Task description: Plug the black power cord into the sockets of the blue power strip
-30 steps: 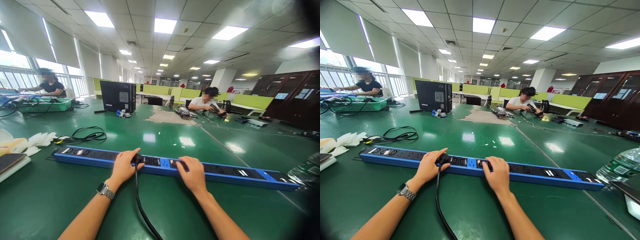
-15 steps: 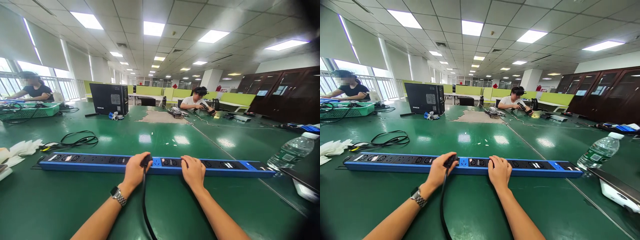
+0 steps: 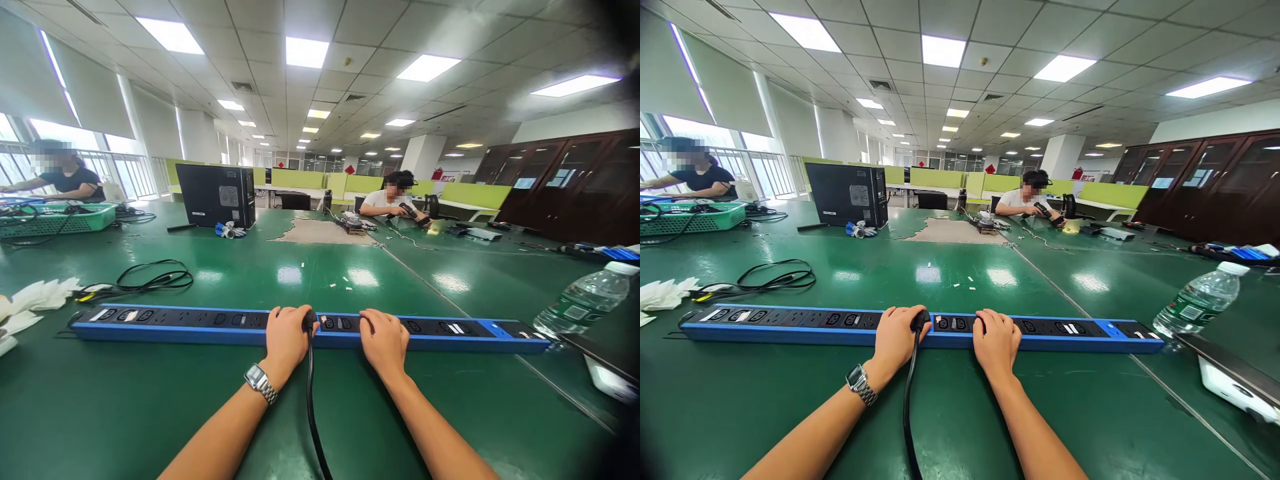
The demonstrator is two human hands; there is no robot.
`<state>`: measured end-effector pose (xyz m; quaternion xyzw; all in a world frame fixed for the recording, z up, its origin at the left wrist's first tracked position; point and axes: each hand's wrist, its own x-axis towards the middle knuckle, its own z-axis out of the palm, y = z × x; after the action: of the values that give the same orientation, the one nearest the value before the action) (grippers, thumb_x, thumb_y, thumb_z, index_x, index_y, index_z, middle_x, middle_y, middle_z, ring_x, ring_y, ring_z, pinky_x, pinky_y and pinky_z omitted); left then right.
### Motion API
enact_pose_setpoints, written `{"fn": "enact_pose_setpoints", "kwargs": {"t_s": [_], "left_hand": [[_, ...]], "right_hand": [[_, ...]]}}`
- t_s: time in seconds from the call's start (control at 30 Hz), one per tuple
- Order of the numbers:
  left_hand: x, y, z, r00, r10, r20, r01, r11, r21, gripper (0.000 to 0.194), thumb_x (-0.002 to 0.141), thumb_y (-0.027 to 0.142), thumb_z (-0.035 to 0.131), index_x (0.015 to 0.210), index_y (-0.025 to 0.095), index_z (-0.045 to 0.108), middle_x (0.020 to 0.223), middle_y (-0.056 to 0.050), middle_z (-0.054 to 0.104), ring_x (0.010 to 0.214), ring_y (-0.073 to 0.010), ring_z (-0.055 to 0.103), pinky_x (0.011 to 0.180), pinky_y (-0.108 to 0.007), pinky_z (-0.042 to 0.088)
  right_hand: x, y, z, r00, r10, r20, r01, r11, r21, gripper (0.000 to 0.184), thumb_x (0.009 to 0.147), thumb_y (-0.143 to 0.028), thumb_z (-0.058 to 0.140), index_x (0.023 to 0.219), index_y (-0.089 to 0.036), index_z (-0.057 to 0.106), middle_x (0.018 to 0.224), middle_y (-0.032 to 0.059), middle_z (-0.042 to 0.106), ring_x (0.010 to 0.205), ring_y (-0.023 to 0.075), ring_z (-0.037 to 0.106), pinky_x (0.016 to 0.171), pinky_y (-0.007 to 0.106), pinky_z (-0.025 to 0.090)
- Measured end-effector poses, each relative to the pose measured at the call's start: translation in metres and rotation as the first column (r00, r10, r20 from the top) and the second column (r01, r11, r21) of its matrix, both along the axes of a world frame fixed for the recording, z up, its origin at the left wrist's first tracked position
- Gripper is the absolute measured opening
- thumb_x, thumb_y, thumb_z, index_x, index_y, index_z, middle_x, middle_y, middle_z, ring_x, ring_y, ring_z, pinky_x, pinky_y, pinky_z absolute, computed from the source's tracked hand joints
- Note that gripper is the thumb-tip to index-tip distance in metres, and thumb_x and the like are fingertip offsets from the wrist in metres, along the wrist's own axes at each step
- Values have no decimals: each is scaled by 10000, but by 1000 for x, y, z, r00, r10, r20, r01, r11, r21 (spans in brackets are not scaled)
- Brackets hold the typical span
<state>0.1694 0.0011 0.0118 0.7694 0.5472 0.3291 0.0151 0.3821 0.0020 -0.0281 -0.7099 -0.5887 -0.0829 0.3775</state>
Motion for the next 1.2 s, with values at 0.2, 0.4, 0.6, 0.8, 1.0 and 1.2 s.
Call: {"fn": "enact_pose_setpoints", "kwargs": {"t_s": [0.2, 0.4, 0.6, 0.8, 1.0, 1.2], "left_hand": [[-12, -3, -9, 995, -77, -67, 77, 997, -1, 569, 793, 402, 704, 1317, 275, 522, 1208, -63, 685, 1223, -285, 543, 1113, -523, 264], [-33, -3, -11, 985, 56, -166, -53, 998, 21, 534, 769, 250, 666, 1289, 235, 544, 1274, -86, 637, 1244, -313, 512, 1122, -548, 234], [-32, -2, -15, 985, 42, -168, -36, 999, 40, 508, 749, 350, 699, 1227, 228, 578, 1228, -84, 650, 1200, -310, 530, 1110, -552, 243], [-32, -2, -16, 987, 35, -156, -30, 999, 32, 549, 738, 445, 734, 1225, 252, 571, 1220, -85, 648, 1183, -309, 539, 1107, -561, 236], [-32, -3, -13, 986, 26, -165, -25, 1000, 4, 584, 721, 469, 756, 1230, 253, 571, 1235, -81, 639, 1196, -303, 528, 1123, -555, 224], [-31, -3, -12, 983, 36, -179, -38, 999, -12, 614, 708, 479, 768, 1234, 231, 570, 1244, -80, 633, 1205, -296, 522, 1129, -553, 222]], "right_hand": [[-32, -11, 6, 969, 229, 87, -237, 967, 89, 283, 874, -359, 511, 1068, -228, 670, 1183, 56, 663, 1122, 255, 502, 994, 448, 322], [-90, -13, 13, 867, 448, 218, -479, 870, 117, 461, 847, -370, 586, 1256, -161, 560, 1217, 106, 630, 1112, 261, 508, 998, 418, 340], [-97, 1, 16, 941, 319, 109, -332, 932, 141, 291, 864, -390, 606, 1065, -188, 668, 1030, 74, 708, 982, 244, 573, 905, 401, 370], [-78, 6, 31, 934, 357, 24, -335, 850, 406, 275, 846, -460, 618, 884, -195, 682, 834, 41, 710, 801, 191, 602, 835, 360, 412], [-17, 5, 34, 923, 221, -314, -90, 920, 382, 423, 754, -575, 647, 908, -183, 684, 891, 76, 695, 814, 216, 629, 795, 349, 471], [22, -4, 17, 931, 233, -280, -189, 966, 175, 452, 740, -622, 622, 893, -202, 692, 902, 71, 710, 833, 229, 645, 815, 359, 477]]}}
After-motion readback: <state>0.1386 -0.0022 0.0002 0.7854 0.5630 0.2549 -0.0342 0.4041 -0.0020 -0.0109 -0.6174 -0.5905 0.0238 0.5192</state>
